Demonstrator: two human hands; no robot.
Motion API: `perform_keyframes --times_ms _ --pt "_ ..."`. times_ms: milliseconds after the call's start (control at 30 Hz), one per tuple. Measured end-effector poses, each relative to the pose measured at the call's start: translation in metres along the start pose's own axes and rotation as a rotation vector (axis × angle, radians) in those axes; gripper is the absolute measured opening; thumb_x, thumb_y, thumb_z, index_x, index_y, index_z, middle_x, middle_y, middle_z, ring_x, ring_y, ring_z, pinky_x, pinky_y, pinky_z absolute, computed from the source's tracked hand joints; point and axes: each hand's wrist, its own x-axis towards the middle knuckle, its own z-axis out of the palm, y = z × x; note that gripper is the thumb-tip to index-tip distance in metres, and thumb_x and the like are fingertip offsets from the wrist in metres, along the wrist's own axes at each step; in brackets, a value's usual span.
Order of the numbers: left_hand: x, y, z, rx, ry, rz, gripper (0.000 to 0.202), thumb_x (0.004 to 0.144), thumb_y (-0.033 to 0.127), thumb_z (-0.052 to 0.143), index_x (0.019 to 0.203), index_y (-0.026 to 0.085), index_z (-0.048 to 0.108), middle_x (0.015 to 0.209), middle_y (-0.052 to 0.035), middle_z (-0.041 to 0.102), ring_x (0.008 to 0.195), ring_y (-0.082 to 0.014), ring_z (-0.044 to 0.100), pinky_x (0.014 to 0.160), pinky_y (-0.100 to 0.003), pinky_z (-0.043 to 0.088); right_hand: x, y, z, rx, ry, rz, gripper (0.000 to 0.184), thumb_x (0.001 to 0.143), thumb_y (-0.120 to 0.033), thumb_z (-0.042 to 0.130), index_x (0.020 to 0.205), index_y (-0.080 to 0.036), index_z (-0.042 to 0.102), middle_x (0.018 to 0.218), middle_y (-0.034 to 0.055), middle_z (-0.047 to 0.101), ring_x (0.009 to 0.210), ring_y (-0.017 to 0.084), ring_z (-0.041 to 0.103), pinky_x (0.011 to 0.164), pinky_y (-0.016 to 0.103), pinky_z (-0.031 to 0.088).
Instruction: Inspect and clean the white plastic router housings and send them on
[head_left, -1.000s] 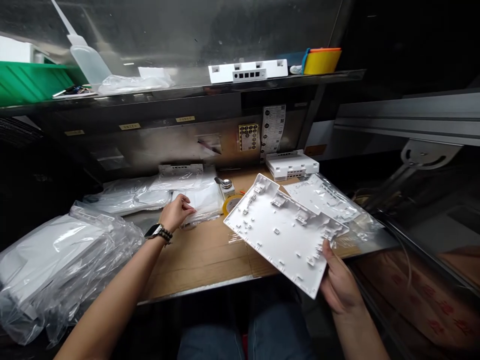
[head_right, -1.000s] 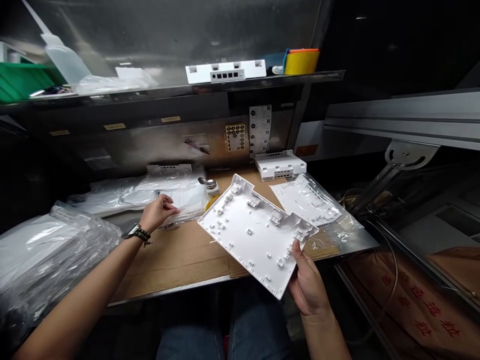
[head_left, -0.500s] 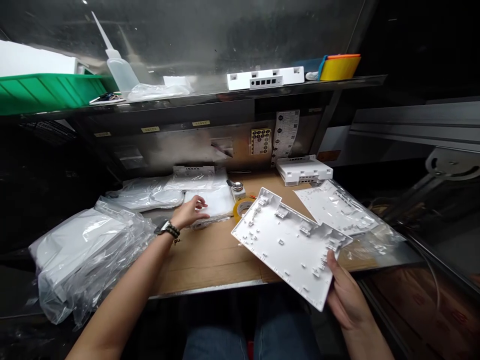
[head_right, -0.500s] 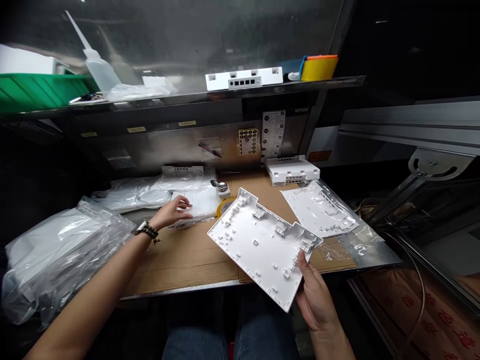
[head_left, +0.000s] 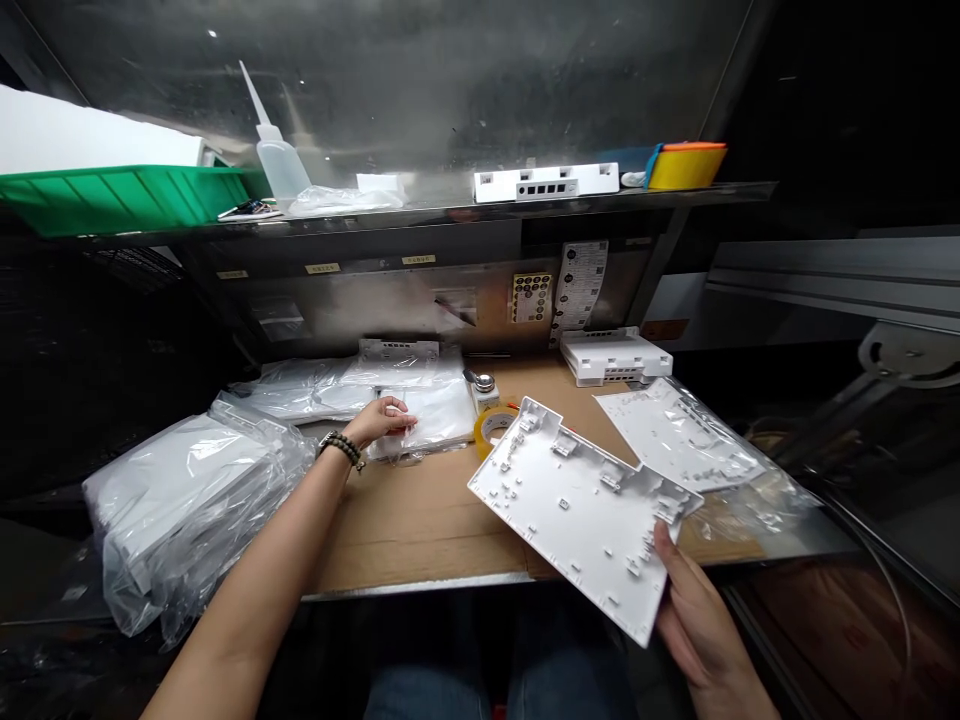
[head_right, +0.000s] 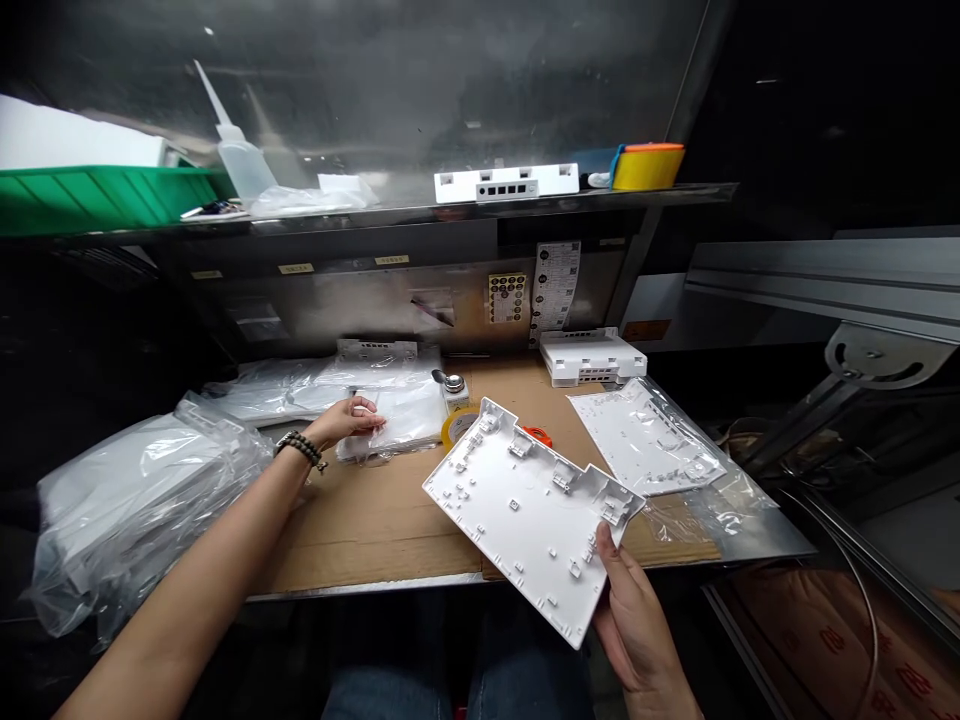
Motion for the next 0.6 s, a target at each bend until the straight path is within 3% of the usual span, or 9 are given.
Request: perform_keyframes --times_ms 100,233,367,433,533,600 --pt "-0.001 -0.002 -0.003 -0.094 -0.033 -0.003 0.018 0.096 0.029 0.070 0.106 0.014 0.067 0.099 -0.0039 0.071 0.085 -0.0175 0.070 0.075 -0.035 0.062 0.000 0.001 0.000 -0.009 0.000 0.012 0.069 0.078 -0.050 0.086 0.136 -0.018 0.065 0.121 0.0114 0.078 0.121 0.033 0.070 0.105 0.043 0.059" --pt "-0.002 -0.001 0.000 -0.152 -0.008 0.027 0.016 0.095 0.027 0.070 0.103 0.014 0.066 0.094 -0.0021 0.069 0.079 -0.0154 0.067 0.071 -0.032 0.060 0.001 0.003 0.007 0.017 -0.015 0.006 0.068 0.082 -0.054 0.081 0.140 -0.023 0.063 0.129 0.0086 0.075 0.124 0.030 0.069 0.106 0.042 0.058" --pt "-0.010 0.007 0.012 -0.206 -0.003 0.096 0.014 0.092 0.024 0.073 0.097 0.014 0.064 0.086 0.0008 0.066 0.074 -0.0144 0.065 0.071 -0.032 0.059 0.004 0.006 0.014 0.000 -0.053 0.080 0.064 0.080 -0.058 0.081 0.134 -0.025 0.067 0.126 0.0071 0.077 0.123 0.030 0.070 0.103 0.042 0.059" --pt "-0.021 0.014 0.022 -0.235 -0.038 0.142 0.025 0.082 0.023 0.082 0.092 0.016 0.061 0.081 0.0023 0.066 0.074 -0.0150 0.066 0.073 -0.032 0.058 0.007 0.012 0.021 -0.081 -0.133 0.136 0.064 0.076 -0.061 0.083 0.126 -0.022 0.072 0.121 0.0095 0.079 0.122 0.032 0.070 0.102 0.044 0.059" --pt "-0.045 0.025 0.043 -0.264 -0.103 0.208 0.048 0.064 0.028 0.095 0.089 0.019 0.055 0.078 0.0034 0.066 0.074 -0.0146 0.066 0.074 -0.030 0.056 0.010 0.028 0.045 -0.265 -0.266 0.111 0.059 0.071 -0.064 0.086 0.109 -0.020 0.079 0.112 0.0112 0.081 0.120 0.034 0.071 0.104 0.045 0.057" --pt "-0.059 0.030 0.058 -0.269 -0.136 0.249 0.053 0.062 0.038 0.095 0.089 0.021 0.052 0.078 0.0042 0.063 0.073 -0.0139 0.065 0.075 -0.030 0.055 0.012 0.041 0.072 -0.288 -0.344 0.044 0.051 0.072 -0.063 0.085 0.101 -0.021 0.081 0.105 0.0103 0.082 0.117 0.034 0.072 0.104 0.047 0.056"
